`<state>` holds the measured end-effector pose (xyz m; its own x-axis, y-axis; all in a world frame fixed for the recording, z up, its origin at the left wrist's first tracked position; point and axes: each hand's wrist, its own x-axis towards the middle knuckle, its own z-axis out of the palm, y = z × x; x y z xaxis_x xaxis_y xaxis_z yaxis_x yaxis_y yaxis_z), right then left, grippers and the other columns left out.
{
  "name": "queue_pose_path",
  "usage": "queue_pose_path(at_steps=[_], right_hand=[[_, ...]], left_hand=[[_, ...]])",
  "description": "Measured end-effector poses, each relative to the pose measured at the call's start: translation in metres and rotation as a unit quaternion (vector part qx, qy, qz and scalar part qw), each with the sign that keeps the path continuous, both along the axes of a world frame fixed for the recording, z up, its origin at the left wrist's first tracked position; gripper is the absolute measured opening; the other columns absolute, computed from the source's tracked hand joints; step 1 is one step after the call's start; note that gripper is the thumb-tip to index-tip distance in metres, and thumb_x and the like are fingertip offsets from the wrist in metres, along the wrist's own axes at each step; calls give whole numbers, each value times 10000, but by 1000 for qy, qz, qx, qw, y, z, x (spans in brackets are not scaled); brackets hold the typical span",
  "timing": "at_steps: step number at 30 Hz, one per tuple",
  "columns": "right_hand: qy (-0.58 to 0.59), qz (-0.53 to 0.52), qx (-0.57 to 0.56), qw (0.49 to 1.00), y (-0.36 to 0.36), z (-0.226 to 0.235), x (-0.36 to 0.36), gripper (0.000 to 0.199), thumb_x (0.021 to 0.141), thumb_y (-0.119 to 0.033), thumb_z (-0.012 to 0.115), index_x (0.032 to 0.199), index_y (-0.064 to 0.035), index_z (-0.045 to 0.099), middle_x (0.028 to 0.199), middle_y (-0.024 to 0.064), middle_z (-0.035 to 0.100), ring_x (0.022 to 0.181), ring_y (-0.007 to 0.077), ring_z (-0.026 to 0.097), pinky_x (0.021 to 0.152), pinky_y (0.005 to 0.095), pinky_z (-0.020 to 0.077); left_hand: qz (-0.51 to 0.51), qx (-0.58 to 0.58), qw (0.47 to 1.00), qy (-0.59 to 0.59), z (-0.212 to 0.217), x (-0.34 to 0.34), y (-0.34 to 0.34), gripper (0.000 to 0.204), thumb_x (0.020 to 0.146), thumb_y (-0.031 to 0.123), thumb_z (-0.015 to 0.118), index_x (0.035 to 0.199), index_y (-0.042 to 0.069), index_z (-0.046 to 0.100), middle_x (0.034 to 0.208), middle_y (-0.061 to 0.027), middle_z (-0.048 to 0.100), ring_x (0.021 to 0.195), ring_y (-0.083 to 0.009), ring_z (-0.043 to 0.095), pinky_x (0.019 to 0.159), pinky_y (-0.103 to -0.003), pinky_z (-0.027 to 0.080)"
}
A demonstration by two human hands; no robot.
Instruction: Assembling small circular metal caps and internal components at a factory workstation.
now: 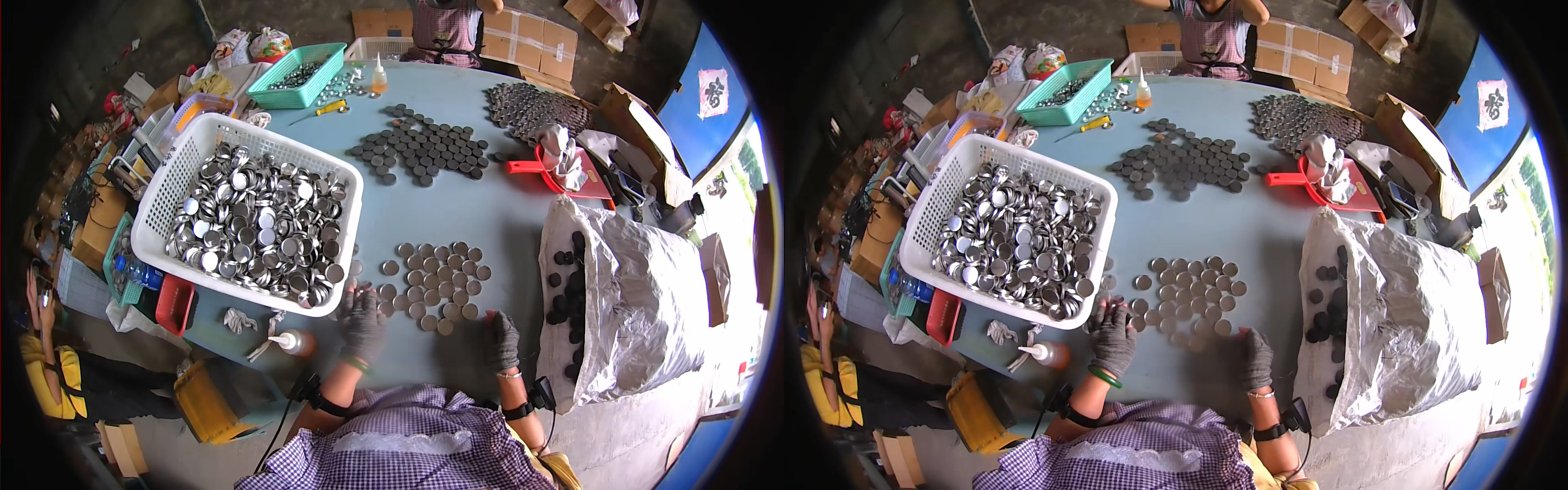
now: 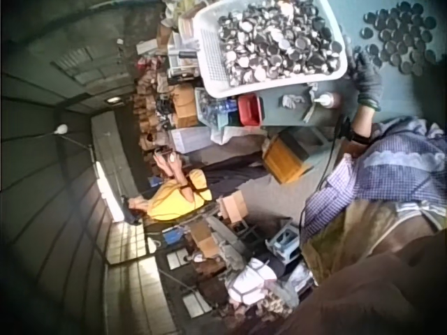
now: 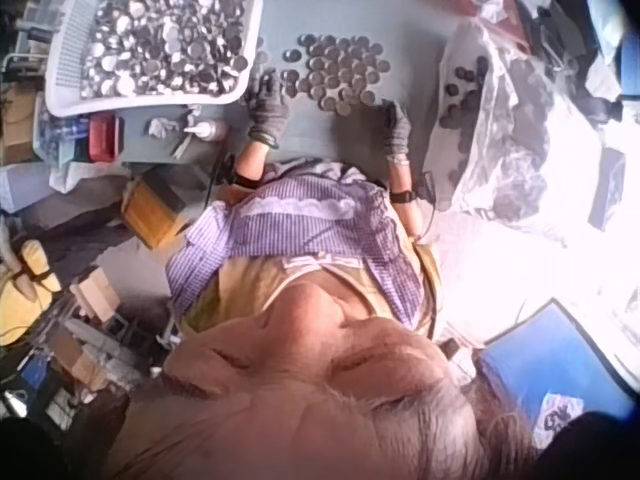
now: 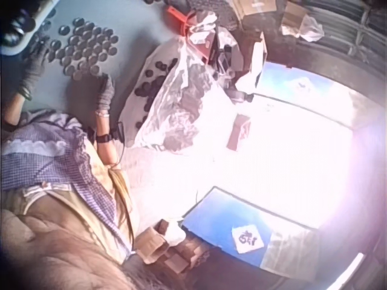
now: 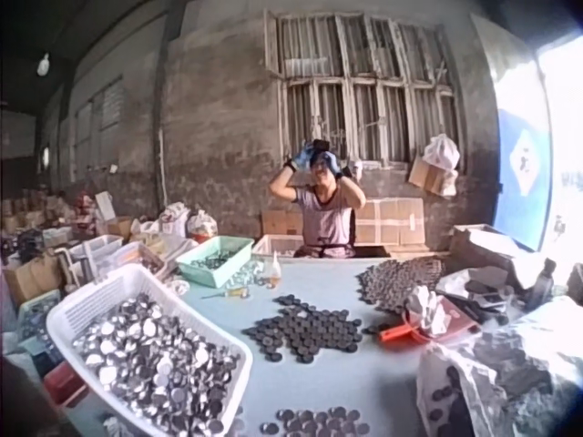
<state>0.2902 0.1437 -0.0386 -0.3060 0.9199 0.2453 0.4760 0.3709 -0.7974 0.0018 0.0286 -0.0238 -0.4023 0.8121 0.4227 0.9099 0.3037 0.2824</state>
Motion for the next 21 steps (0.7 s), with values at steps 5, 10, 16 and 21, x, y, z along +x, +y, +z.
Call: queue_pose_path(at_steps=[5, 10, 16, 21], right_hand=[[-100, 64, 86, 989, -10, 5, -10, 241, 770, -42, 602, 1005, -71, 642, 868, 77, 683, 842, 312, 629, 752, 391, 516], [-76, 26, 130, 988, 3, 5, -26, 216, 801, -86, 620, 1015, -67, 639, 879, 89, 688, 834, 317, 636, 742, 402, 513], [-11, 31, 116, 993, -5, 19, -25, 232, 808, -53, 604, 1037, -55, 636, 870, 96, 686, 825, 299, 645, 746, 392, 518], [5, 18, 106, 994, -2, 8, -19, 254, 813, -34, 583, 1061, -43, 636, 866, 83, 683, 826, 273, 648, 750, 370, 524]], left_hand=[[-10, 9, 1000, -18, 3, 3, -4, 449, 793, 161, 604, 1229, 57, 586, 1229, -166, 603, 1302, -373, 427, 1090, -542, 310], [-19, -56, 998, -12, 15, 13, 10, 455, 822, 205, 584, 1261, 85, 584, 1216, -118, 621, 1314, -331, 422, 1113, -574, 250], [-56, -56, 997, -16, 13, 6, 22, 431, 823, 204, 581, 1239, 100, 609, 1305, -98, 574, 1340, -328, 390, 1125, -586, 222], [-65, -49, 997, 5, 17, 10, 20, 406, 821, 214, 587, 1210, 105, 630, 1298, -127, 571, 1331, -367, 389, 1123, -584, 219]])
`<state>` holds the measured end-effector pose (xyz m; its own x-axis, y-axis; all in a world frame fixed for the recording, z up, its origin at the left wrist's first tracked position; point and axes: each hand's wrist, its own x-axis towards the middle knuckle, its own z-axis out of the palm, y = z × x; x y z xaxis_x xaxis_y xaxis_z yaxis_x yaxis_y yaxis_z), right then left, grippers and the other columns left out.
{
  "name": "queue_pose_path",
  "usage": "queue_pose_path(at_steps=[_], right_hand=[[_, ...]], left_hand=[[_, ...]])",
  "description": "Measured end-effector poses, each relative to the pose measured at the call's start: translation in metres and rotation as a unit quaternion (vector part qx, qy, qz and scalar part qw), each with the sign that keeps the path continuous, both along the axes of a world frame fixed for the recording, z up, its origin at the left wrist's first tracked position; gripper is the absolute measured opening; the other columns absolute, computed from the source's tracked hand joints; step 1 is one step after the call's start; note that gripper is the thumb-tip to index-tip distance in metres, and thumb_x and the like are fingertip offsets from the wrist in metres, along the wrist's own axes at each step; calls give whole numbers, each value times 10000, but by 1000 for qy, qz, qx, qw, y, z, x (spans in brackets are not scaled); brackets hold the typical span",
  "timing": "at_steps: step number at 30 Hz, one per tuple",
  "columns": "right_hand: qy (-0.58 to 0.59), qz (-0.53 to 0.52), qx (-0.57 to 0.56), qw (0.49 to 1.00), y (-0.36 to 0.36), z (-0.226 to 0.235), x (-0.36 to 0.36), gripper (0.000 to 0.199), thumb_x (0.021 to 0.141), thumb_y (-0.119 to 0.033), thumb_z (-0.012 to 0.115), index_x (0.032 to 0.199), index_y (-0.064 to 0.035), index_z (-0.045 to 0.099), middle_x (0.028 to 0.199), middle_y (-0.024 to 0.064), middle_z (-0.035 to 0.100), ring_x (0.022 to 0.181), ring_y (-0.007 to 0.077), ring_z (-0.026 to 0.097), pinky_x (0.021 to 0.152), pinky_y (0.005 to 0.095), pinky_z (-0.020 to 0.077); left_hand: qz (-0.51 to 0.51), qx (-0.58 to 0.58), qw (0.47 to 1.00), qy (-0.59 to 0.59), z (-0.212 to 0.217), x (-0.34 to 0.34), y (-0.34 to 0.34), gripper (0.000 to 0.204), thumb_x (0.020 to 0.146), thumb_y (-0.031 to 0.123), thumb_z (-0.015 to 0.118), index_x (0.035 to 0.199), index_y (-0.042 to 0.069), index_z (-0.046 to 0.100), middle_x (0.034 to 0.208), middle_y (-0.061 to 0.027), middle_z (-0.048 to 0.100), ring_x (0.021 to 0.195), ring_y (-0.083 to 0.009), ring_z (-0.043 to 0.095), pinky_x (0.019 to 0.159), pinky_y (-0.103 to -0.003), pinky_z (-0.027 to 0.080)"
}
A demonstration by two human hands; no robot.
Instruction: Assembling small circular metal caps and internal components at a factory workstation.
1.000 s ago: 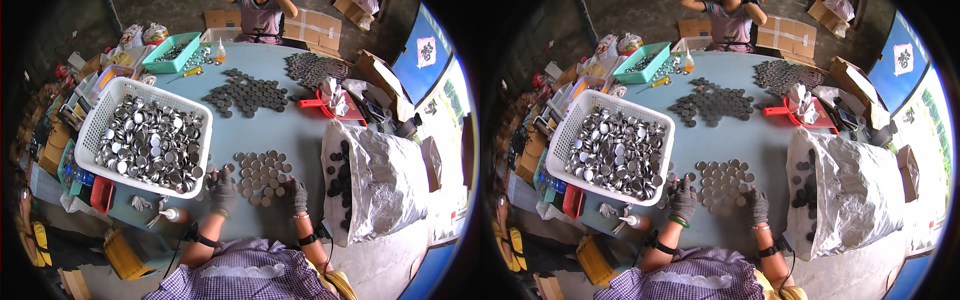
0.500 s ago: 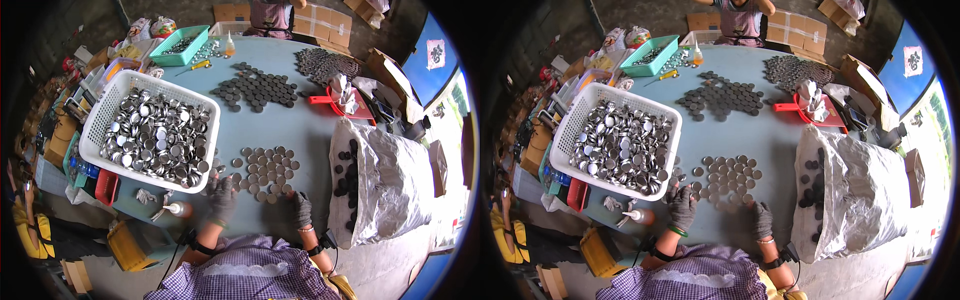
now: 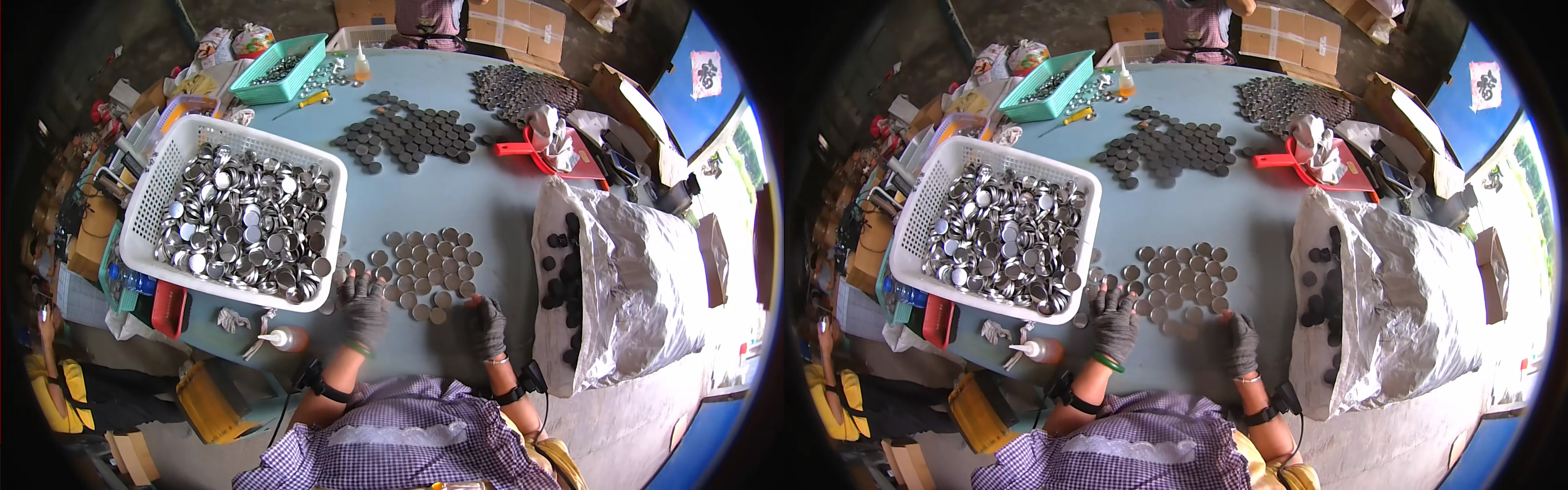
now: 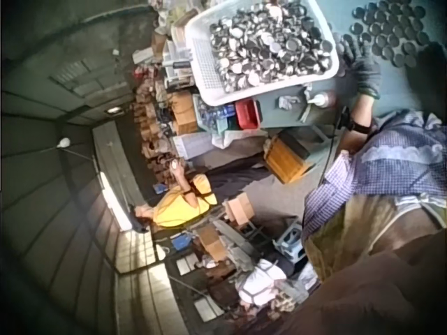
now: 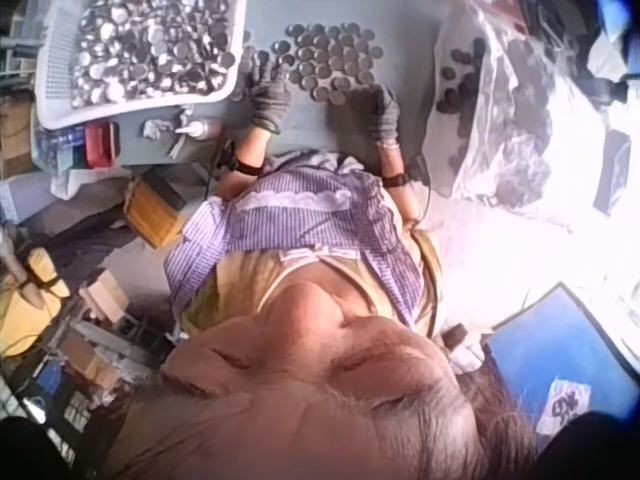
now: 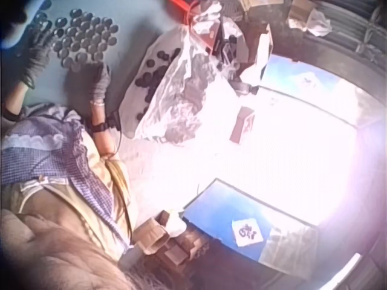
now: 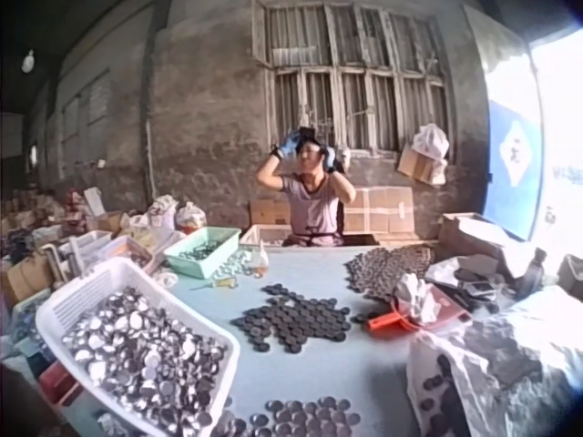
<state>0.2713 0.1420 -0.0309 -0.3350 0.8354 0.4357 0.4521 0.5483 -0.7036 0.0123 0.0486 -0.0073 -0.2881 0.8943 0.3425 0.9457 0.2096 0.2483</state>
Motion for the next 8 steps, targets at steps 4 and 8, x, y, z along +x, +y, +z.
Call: queue_pose_path(at_steps=[4, 8], right_hand=[[42, 12, -62, 997, -2, 4, 0, 249, 831, -46, 569, 1069, -38, 641, 862, 91, 679, 829, 261, 649, 758, 356, 526], [-101, 129, -105, 981, -12, -12, 16, 209, 918, -146, 568, 1081, -43, 648, 1031, 138, 682, 884, 276, 644, 824, 390, 515]], left_hand=[[20, 56, 998, 34, 6, 1, -9, 360, 784, 193, 613, 1116, 62, 657, 1222, -142, 593, 1255, -375, 442, 1088, -531, 300], [11, 74, 997, -8, -2, 3, -28, 373, 781, 273, 611, 1108, 100, 661, 1183, -97, 621, 1250, -355, 455, 1092, -575, 246]])
